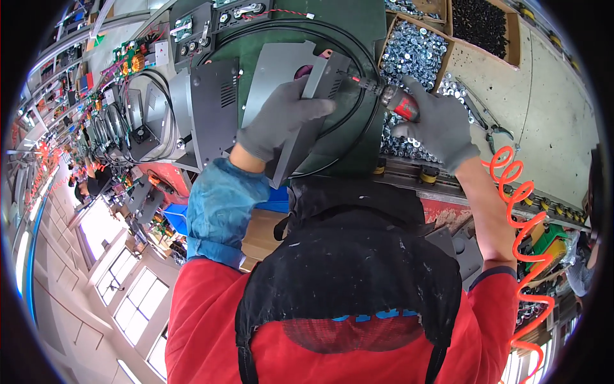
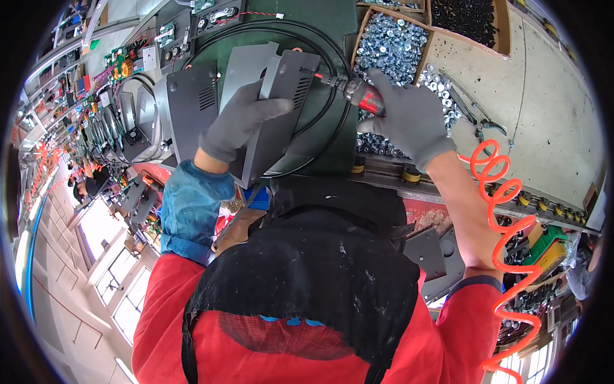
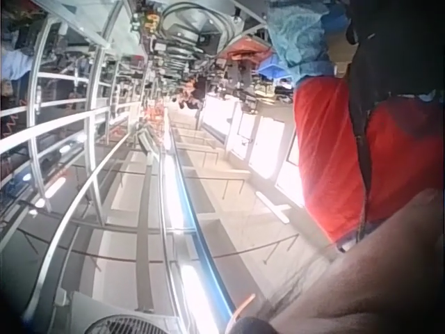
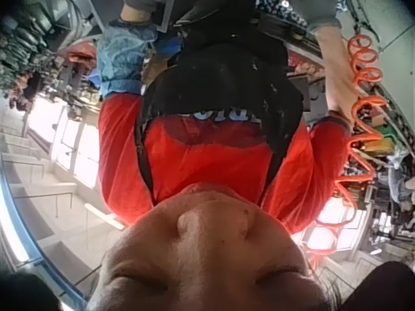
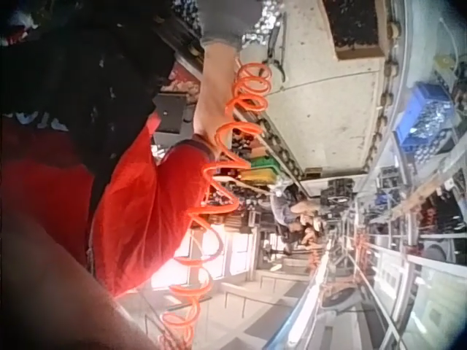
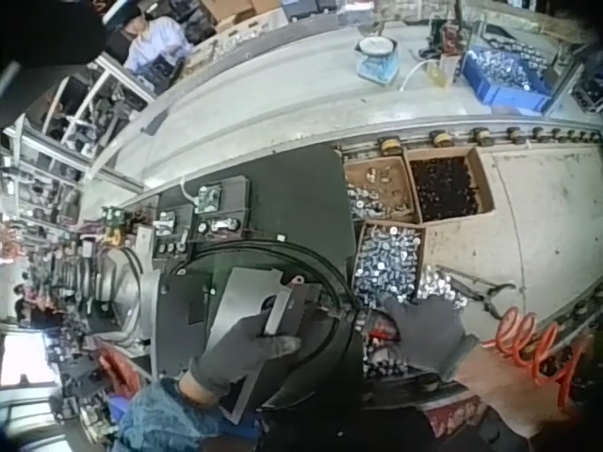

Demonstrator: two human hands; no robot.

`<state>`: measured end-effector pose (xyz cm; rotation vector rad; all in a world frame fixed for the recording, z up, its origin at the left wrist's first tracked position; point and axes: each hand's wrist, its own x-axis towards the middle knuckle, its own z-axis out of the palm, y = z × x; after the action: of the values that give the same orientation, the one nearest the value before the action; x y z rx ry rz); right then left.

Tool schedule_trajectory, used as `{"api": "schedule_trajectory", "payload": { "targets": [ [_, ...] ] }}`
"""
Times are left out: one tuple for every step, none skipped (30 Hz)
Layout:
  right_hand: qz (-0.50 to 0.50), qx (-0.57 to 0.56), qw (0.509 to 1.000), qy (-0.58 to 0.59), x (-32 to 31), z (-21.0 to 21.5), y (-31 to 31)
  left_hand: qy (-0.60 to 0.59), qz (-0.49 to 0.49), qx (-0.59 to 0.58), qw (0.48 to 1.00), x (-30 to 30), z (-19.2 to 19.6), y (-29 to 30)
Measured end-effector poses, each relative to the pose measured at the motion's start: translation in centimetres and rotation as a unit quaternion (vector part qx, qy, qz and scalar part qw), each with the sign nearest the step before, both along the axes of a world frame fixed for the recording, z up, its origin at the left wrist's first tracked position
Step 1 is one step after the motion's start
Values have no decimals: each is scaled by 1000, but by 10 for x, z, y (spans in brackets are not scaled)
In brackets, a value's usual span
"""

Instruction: The person assembles electronic components by placing a circuit board, wiring harness, and thermal pads into a metal housing, then secures them with screws using an electric screwdriver.

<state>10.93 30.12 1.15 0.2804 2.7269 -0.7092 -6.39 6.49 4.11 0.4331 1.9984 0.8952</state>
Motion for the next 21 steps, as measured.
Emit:
{"api": "schedule_trajectory", "payload": {
  "targets": [
    [5,2,1000,2,4,3,-2,-140,68,30,987,-8,1,-11],
    [-25,-25,999,-14,12,8,-2,-275,135,60,950,-12,4,-20],
    [-58,-50,997,-31,19,12,-4,-312,218,229,896,-12,0,-28],
    [-54,-47,997,-28,28,14,-6,-309,220,235,895,-16,0,-39],
    [-87,-80,993,10,43,16,-9,-288,253,255,888,-19,1,-49],
    [-115,-117,985,49,53,18,-15,-263,290,274,879,-20,4,-59],
    [-145,-153,977,24,59,23,-22,-286,297,301,860,-19,7,-65],
    [-140,-149,979,26,63,32,-29,-285,299,307,858,-14,13,-67],
    [-150,-196,969,19,64,44,-38,-279,303,309,857,-7,20,-67],
    [-161,-244,956,12,64,56,-47,-274,308,311,856,0,26,-68],
    [-157,-239,958,-9,63,64,-56,-269,310,317,855,6,31,-72],
    [-151,-237,960,-5,63,70,-67,-282,310,310,853,12,35,-76],
    [-149,-258,955,8,64,74,-77,-296,309,303,852,18,38,-81],
    [-147,-278,949,21,65,80,-86,-294,309,308,850,23,38,-87],
    [-139,-279,949,49,65,82,-95,-313,310,316,840,29,36,-93],
    [-135,-277,950,51,64,88,-103,-332,311,323,830,34,36,-98],
    [-130,-295,946,31,61,96,-110,-324,327,307,833,41,41,-100],
    [-124,-314,941,10,59,103,-116,-323,328,310,832,45,43,-103],
    [-110,-317,942,15,57,107,-122,-334,321,330,823,49,44,-106],
    [-107,-316,942,15,57,107,-127,-344,313,349,814,52,44,-109],
    [-103,-308,946,11,58,108,-132,-343,315,350,813,58,47,-110]
  ]
}}
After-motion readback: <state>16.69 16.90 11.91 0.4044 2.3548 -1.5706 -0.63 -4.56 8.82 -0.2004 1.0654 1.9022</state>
